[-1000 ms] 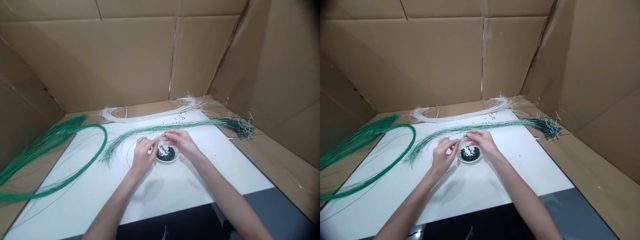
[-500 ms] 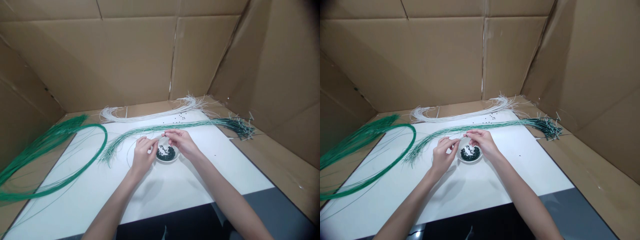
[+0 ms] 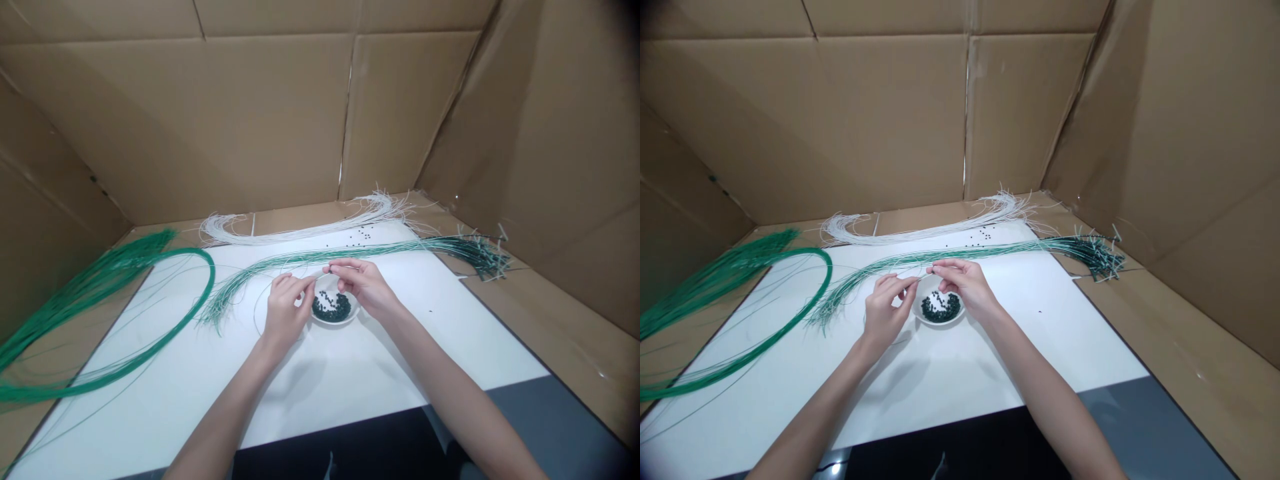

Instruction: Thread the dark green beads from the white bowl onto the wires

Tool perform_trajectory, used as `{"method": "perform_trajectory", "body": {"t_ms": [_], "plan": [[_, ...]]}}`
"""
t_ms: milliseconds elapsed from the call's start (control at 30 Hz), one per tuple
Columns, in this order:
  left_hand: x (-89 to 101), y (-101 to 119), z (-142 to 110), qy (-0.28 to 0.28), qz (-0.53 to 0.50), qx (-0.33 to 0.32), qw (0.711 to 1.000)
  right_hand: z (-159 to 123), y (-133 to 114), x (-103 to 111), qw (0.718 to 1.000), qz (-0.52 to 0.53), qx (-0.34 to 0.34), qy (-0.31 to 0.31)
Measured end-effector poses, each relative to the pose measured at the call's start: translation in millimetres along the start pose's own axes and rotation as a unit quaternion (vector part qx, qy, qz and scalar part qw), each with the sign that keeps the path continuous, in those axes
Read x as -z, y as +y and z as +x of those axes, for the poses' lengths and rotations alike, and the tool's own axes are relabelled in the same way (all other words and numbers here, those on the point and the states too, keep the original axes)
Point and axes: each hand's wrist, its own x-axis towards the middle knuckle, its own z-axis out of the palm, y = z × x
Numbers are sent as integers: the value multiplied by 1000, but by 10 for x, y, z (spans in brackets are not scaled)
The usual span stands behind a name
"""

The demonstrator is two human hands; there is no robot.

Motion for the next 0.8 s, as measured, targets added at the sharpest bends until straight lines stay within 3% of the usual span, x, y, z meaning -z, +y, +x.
{"method": "perform_trajectory", "body": {"t_ms": [800], "plan": [[-5, 6, 0, 14, 0, -4, 1000, -5, 30, -33, 1000, 28, -12, 0]]}}
